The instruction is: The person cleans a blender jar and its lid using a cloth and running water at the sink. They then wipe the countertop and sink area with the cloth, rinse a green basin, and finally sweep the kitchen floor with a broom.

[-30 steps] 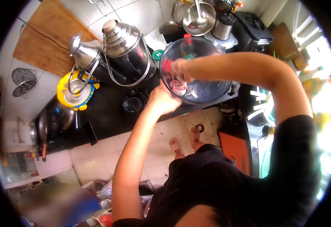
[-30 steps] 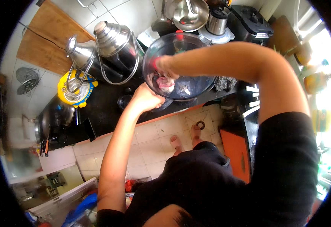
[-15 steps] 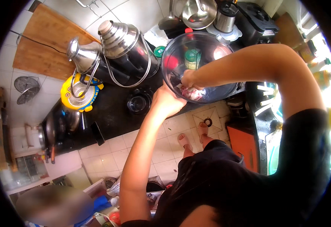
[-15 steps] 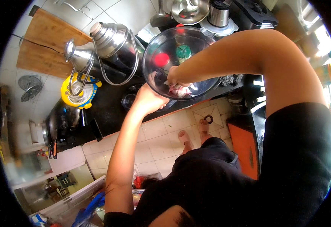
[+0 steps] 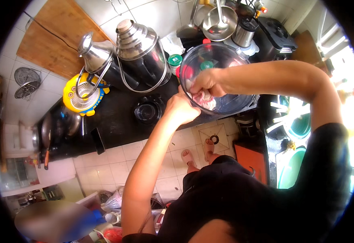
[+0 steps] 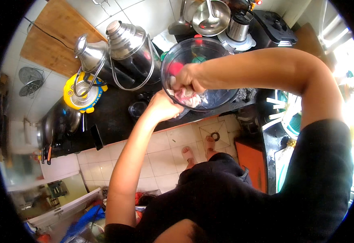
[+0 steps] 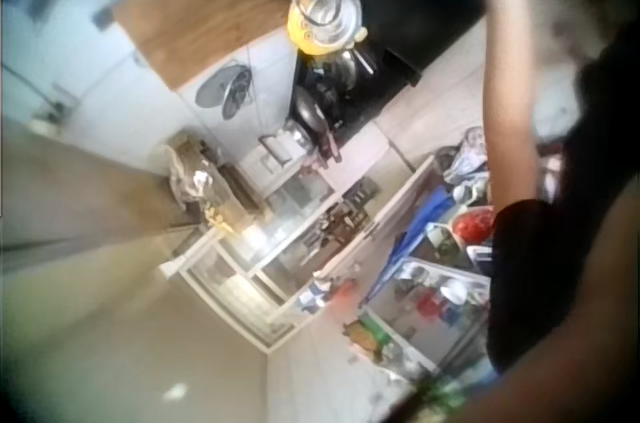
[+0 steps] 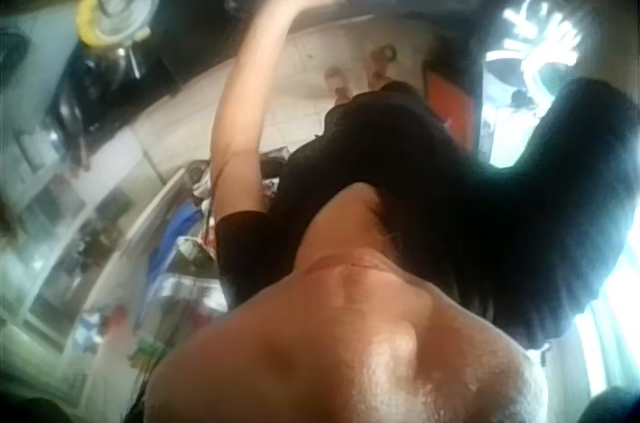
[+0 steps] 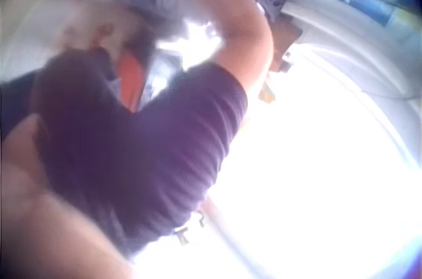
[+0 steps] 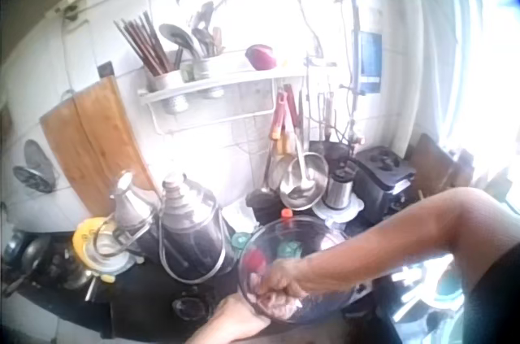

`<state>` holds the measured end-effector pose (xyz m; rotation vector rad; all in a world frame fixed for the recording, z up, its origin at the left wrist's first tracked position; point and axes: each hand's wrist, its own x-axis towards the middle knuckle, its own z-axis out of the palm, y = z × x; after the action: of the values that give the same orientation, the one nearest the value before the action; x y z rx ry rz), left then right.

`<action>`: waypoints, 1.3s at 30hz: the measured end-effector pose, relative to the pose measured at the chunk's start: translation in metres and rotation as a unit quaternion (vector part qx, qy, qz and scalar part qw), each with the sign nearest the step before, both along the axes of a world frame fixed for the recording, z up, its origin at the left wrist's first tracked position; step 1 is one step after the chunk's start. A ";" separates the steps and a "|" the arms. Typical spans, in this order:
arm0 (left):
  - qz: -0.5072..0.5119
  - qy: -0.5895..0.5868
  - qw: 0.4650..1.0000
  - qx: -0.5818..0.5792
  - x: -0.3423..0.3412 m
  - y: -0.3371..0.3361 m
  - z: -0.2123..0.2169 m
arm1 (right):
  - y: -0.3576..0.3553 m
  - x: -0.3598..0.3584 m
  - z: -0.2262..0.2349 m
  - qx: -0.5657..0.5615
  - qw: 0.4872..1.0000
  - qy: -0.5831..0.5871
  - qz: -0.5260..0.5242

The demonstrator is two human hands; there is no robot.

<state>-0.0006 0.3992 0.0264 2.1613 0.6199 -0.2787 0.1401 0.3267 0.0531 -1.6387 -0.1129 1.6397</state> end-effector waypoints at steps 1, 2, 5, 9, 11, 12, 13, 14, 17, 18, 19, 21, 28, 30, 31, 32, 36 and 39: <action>-0.003 -0.012 1.000 -0.004 0.000 0.000 -0.001 | -0.007 0.005 0.018 0.063 0.998 0.007 -0.007; -0.007 -0.024 1.000 -0.007 0.001 0.000 -0.002 | -0.015 0.016 0.033 0.117 0.993 0.017 0.006; -0.027 -0.053 0.998 -0.023 0.000 -0.006 0.013 | -0.036 0.035 0.074 0.196 0.979 -0.058 0.012; -0.029 -0.063 0.998 -0.002 0.000 -0.012 0.034 | -0.059 0.056 0.080 0.137 0.920 -0.298 0.216; -0.013 -0.059 0.998 0.003 -0.005 -0.012 0.033 | -0.070 0.052 0.079 0.157 0.863 -0.375 0.301; -0.008 -0.058 0.998 0.000 -0.006 -0.012 0.031 | -0.073 0.048 0.085 0.128 0.858 -0.374 0.328; -0.004 -0.057 0.998 -0.003 -0.007 -0.012 0.030 | -0.074 0.051 0.075 0.168 0.820 -0.420 0.350; 0.002 -0.065 0.998 -0.012 -0.010 -0.009 0.024 | -0.077 0.053 0.063 0.207 0.779 -0.463 0.368; -0.001 -0.045 0.999 0.019 -0.011 -0.007 0.021 | -0.073 0.048 0.051 0.191 0.780 -0.447 0.393; -0.002 -0.040 0.999 0.014 -0.008 -0.009 0.026 | -0.069 0.044 0.048 0.160 0.839 -0.365 0.370; -0.002 -0.037 0.999 0.012 -0.007 -0.011 0.030 | -0.064 0.040 0.046 0.129 0.887 -0.281 0.344; -0.013 -0.046 0.998 0.028 -0.007 -0.010 0.025 | -0.047 0.030 0.031 0.051 0.915 -0.229 0.328; 0.015 -0.055 0.998 -0.024 -0.005 -0.011 0.019 | -0.009 -0.002 -0.062 0.067 0.731 -0.396 0.552; 0.026 -0.054 0.998 -0.001 -0.009 -0.012 0.022 | -0.019 -0.018 -0.022 0.021 0.835 -0.313 0.452; 0.034 -0.055 0.998 0.005 -0.009 -0.012 0.025 | -0.019 -0.022 -0.002 -0.009 0.876 -0.269 0.399; 0.015 -0.046 0.998 0.029 -0.005 -0.016 0.032 | -0.026 -0.020 0.015 -0.052 0.915 -0.233 0.325; 0.030 -0.086 0.995 0.046 -0.004 -0.018 0.032 | -0.027 0.019 0.074 0.111 0.791 -0.251 0.547; 0.010 -0.111 0.992 0.065 -0.010 -0.013 0.019 | -0.007 0.016 0.064 -0.006 0.781 -0.343 0.522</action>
<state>-0.0103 0.3859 0.0456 2.2702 0.5431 0.0155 0.1563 0.3194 0.1169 -2.2879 -1.6376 1.5919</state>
